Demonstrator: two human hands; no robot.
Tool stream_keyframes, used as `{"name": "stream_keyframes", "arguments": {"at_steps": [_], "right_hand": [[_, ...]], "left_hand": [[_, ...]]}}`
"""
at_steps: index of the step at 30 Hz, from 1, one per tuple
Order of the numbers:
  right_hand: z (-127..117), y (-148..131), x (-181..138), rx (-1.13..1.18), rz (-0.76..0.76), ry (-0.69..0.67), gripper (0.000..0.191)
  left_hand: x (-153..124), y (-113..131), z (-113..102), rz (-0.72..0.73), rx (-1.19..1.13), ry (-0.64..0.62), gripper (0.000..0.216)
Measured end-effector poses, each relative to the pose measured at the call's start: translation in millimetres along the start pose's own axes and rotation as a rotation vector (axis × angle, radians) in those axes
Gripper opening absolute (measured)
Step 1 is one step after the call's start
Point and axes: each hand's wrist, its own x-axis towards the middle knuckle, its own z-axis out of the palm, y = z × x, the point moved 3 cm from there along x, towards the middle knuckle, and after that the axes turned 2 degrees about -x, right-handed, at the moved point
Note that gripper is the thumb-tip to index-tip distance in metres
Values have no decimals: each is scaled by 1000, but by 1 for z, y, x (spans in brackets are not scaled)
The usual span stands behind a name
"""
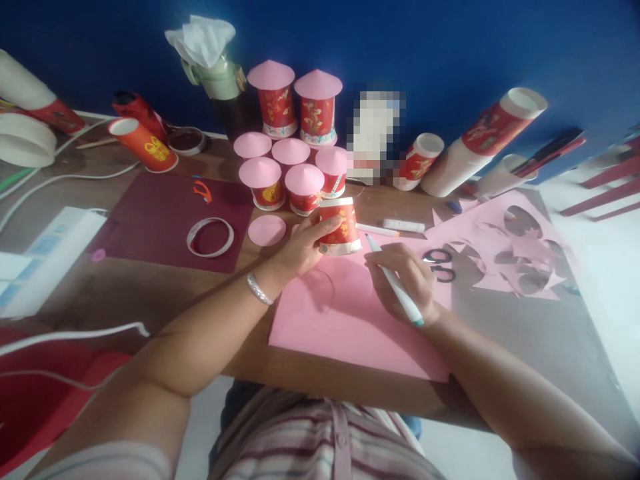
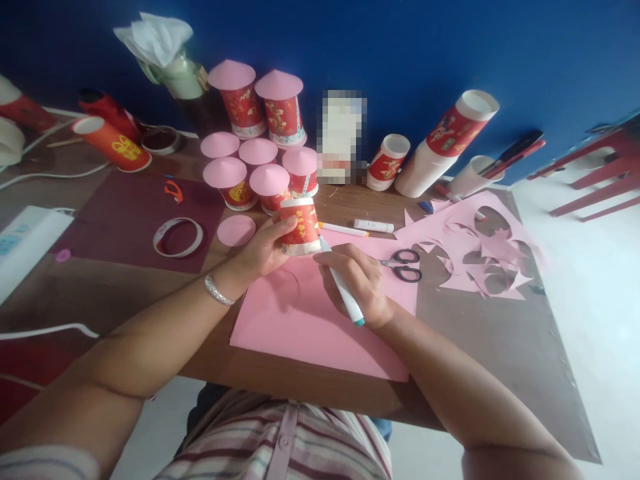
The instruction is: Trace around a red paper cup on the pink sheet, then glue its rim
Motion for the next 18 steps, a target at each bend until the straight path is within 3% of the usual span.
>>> {"name": "stream_keyframes", "arguments": {"at_steps": [7,18], "right_hand": [[4,1,-9,10,114,-8,14],[1,-8,0,13,-52,-61,22]], "left_hand": [[4,-6,-7,-50,-35,10,39],[1,-1,3,7,64,-36,41]]}}
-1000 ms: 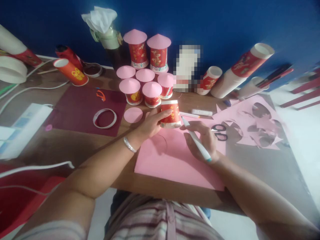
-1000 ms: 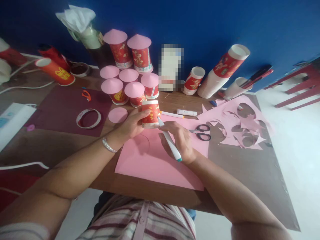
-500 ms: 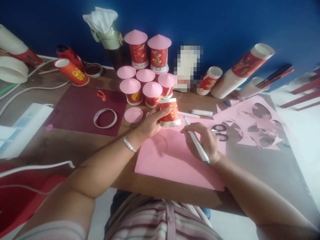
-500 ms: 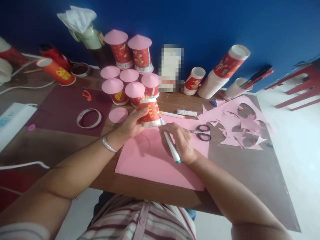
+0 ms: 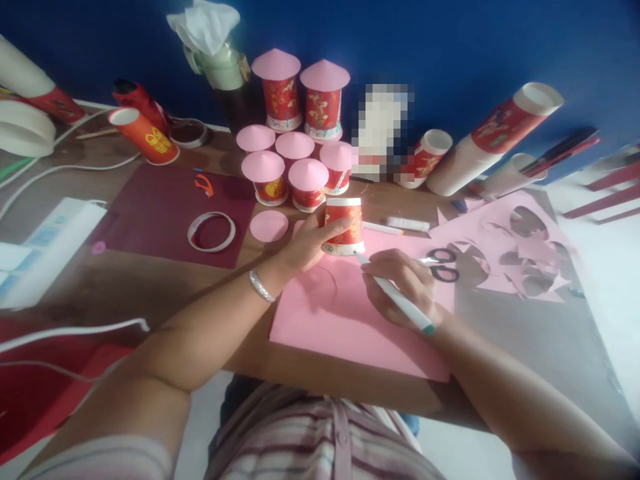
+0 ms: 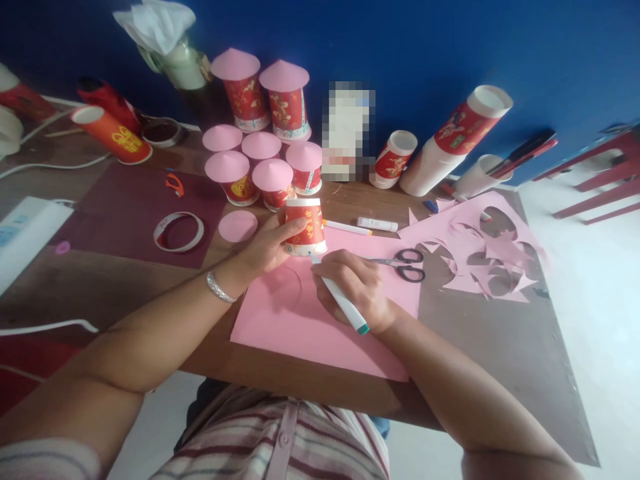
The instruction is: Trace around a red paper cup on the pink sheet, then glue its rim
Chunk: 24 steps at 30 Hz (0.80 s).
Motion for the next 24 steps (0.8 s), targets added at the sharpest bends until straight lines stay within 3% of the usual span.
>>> {"name": "stream_keyframes", "arguments": {"at_steps": [8,24], "right_hand": [[2,1,-5,-9,57,24,18],[4,-4,0,-69,-17,14,25]], "left_hand": [[2,-2,-1,15,47,-19,43],[-1,0,3,32,81,-21,39]]}}
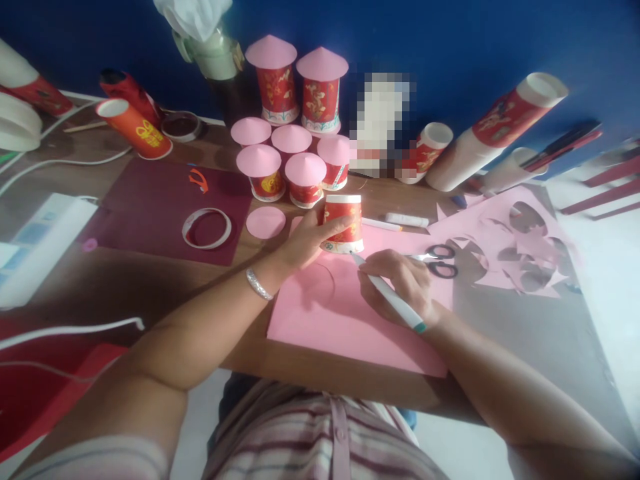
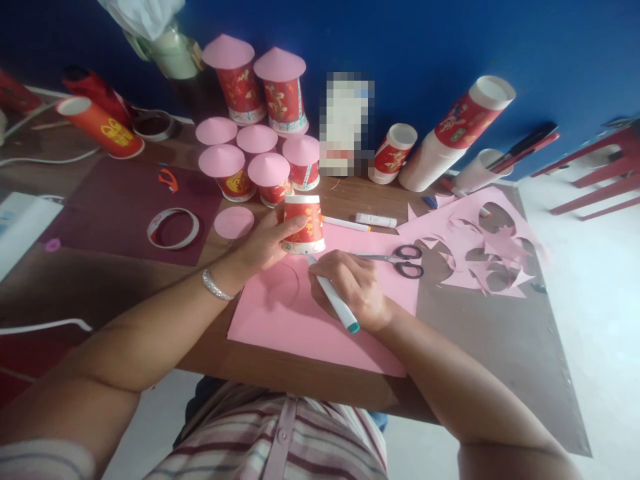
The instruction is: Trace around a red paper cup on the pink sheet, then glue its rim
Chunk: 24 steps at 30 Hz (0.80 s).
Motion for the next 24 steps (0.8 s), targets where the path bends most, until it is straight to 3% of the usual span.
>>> {"name": "stream_keyframes", "arguments": {"at_steps": [24], "right_hand": [[3,2,-2,-16,19,-39,23]], "left_hand": [[1,-4,-3,1,9,-5,38]]}}
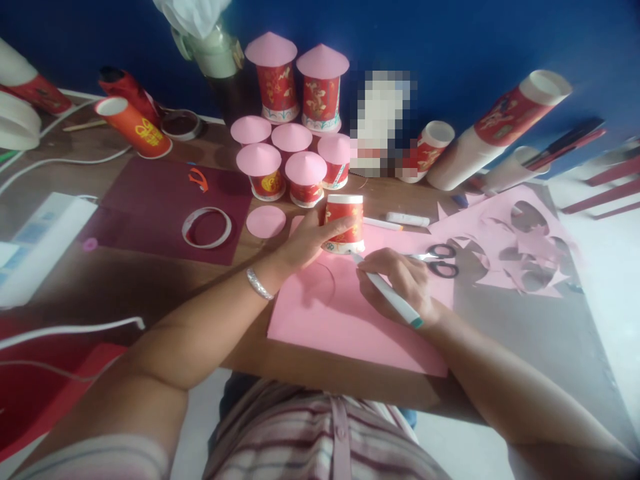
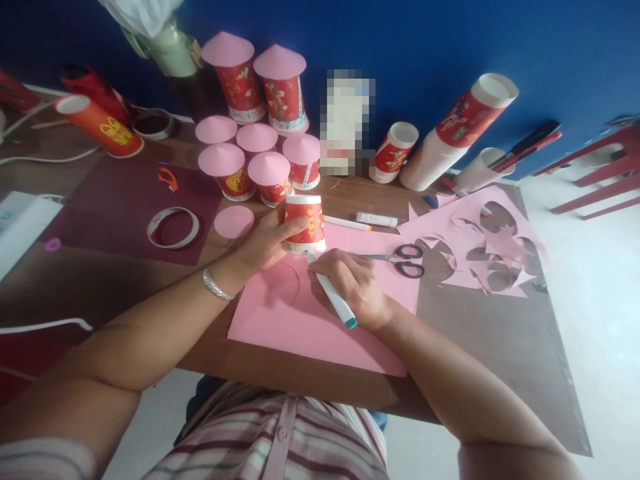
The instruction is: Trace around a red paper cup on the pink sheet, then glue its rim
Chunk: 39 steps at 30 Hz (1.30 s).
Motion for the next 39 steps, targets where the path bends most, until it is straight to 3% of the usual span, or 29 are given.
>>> {"name": "stream_keyframes", "arguments": {"at_steps": [39], "right_hand": [[0,1,-1,23,-3,-27,23]], "left_hand": [[0,-1,-2,-2,29,-24,40]]}}
